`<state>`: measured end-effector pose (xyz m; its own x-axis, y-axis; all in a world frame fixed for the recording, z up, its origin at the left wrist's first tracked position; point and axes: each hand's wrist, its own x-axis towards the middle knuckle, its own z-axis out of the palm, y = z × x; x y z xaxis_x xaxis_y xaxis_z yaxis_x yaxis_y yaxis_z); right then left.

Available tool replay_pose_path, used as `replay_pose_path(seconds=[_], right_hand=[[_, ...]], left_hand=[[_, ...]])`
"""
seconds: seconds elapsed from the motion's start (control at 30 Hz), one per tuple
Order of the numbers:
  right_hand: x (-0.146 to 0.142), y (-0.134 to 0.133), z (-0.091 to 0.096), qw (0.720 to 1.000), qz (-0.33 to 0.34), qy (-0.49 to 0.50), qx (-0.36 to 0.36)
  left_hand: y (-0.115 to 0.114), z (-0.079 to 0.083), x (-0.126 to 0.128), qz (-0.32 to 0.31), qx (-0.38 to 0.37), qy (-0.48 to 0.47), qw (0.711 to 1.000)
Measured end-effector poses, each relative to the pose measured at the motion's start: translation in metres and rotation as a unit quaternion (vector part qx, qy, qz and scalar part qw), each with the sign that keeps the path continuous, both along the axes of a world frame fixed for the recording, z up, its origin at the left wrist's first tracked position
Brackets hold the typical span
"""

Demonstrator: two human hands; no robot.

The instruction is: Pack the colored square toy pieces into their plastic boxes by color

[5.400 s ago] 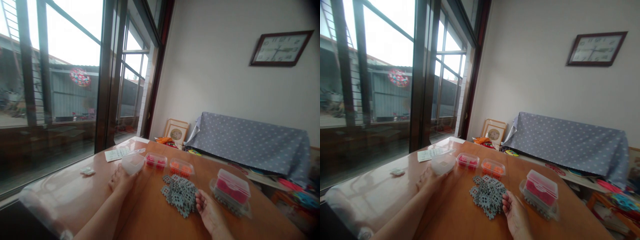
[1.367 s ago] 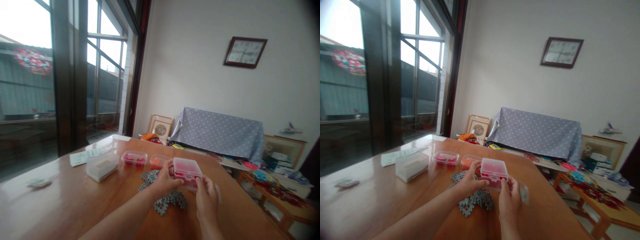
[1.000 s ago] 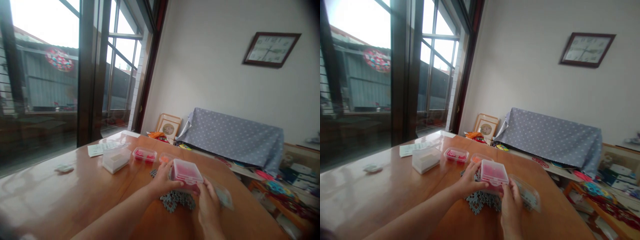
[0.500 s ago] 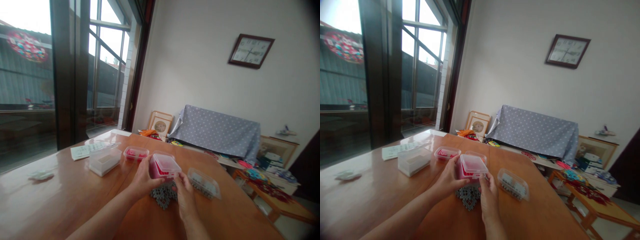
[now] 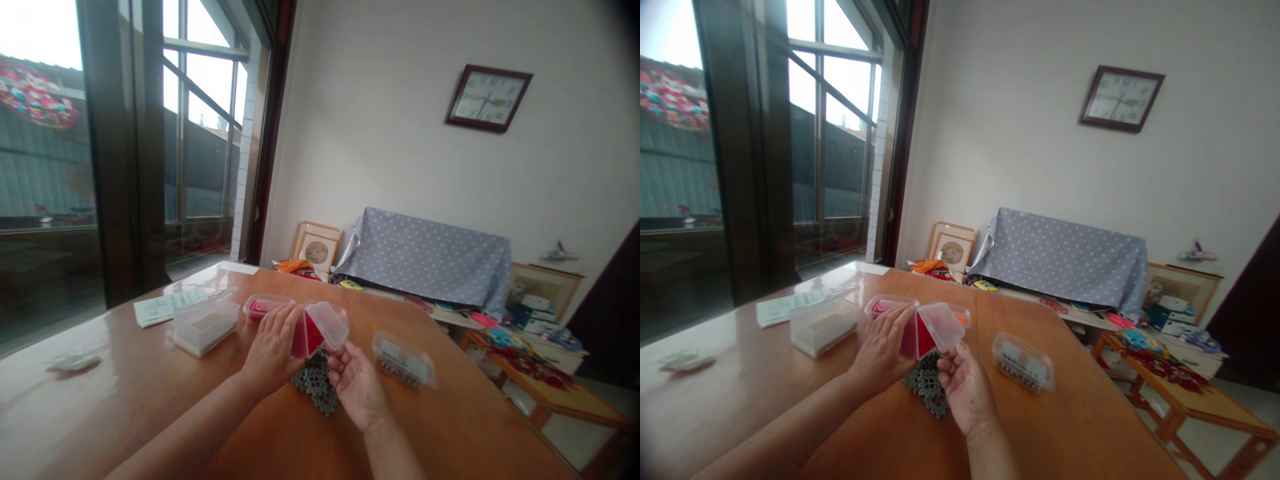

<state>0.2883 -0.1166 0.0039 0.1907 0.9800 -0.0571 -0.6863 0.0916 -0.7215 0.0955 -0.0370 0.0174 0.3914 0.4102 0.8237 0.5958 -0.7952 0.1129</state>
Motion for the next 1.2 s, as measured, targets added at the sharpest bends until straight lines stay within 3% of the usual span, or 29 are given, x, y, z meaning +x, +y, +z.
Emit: replay_pose_path(seconds=[0.17,0.33,0.77,1.2], right_hand=[[0.000,0.007,-0.014,0.996,0.005,0.062,-0.060],[0.001,0.017,-0.031,0.994,-0.007,0.051,-0.099],[0.012,0.021,-0.043,0.992,-0.073,0.020,-0.097],[0.012,0.018,-0.037,0.995,-0.070,0.021,-0.065]], left_hand=[[0.009,-0.006,-0.007,-0.012,0.058,0.077,0.995],[0.022,-0.015,-0.013,-0.019,0.092,0.141,0.986],[0.043,-0.019,-0.015,-0.018,0.204,0.206,0.957],[0.052,0.001,-0.005,-0.027,0.232,0.235,0.943]])
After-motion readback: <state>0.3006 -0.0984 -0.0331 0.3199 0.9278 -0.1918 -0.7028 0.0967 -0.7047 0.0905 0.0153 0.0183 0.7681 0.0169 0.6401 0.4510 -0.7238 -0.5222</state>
